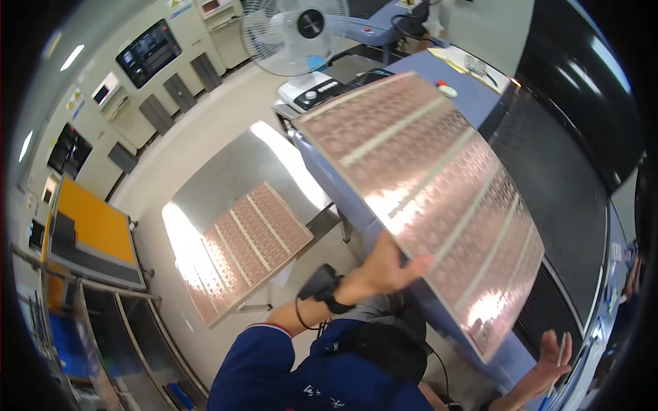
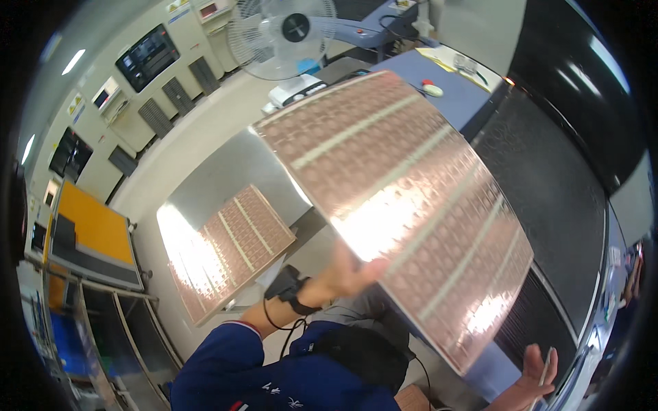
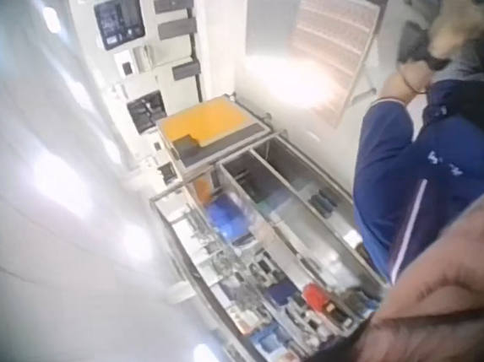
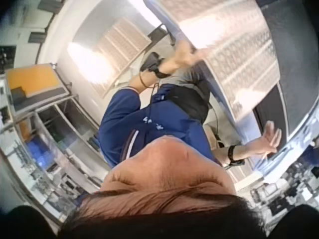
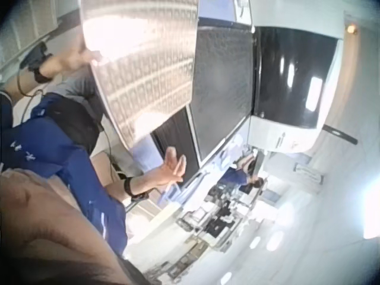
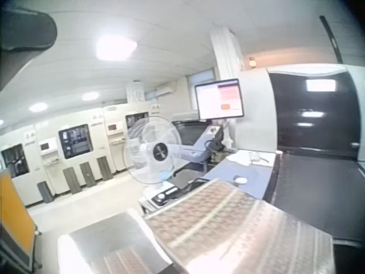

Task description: Inspecting and marking components on a printed circuit board sheet using a pen while placing it on an inspection machine.

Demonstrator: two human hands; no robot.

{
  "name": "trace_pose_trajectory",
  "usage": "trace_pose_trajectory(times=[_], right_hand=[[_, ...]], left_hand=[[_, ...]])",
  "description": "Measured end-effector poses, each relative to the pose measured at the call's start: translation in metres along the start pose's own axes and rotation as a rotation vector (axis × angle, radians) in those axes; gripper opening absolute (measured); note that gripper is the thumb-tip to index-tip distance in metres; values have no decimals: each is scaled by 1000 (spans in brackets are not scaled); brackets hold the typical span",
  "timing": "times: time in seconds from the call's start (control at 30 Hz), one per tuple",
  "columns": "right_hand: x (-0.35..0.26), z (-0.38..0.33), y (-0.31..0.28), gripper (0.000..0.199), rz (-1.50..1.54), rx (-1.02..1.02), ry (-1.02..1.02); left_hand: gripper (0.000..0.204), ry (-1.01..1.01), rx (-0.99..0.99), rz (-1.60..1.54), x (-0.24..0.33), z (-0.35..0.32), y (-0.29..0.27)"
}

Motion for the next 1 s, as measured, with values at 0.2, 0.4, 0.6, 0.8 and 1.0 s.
trace_pose_trajectory(times=[0.2, 0.4, 0.6, 0.8, 1.0], right_hand=[[70, 16, -8, 45, 43, -59, 153], [51, 1, 1, 34, -279, 209, 105], [46, 4, 62, 9, -139, 44, 201], [23, -1, 63, 7, -286, 21, 96], [25, -5, 70, 6, -316, -30, 38]], left_hand=[[57, 52, 88, 69, -15, -19, -16], [51, 51, -83, 489, -67, -73, -34], [51, -128, 246, 154, -66, -88, -89], [80, -152, 294, 26, -67, -59, -70], [80, -215, 384, -32, -53, -58, -57]])
Point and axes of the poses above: each hand's wrist, its own z-axis towards the middle knuckle, its own y-axis out of the palm, x = y × z, the point moved 9 cm from there along z, towards the middle knuckle, and after that the axes turned 15 degrees about y, right-handed, at the moved point
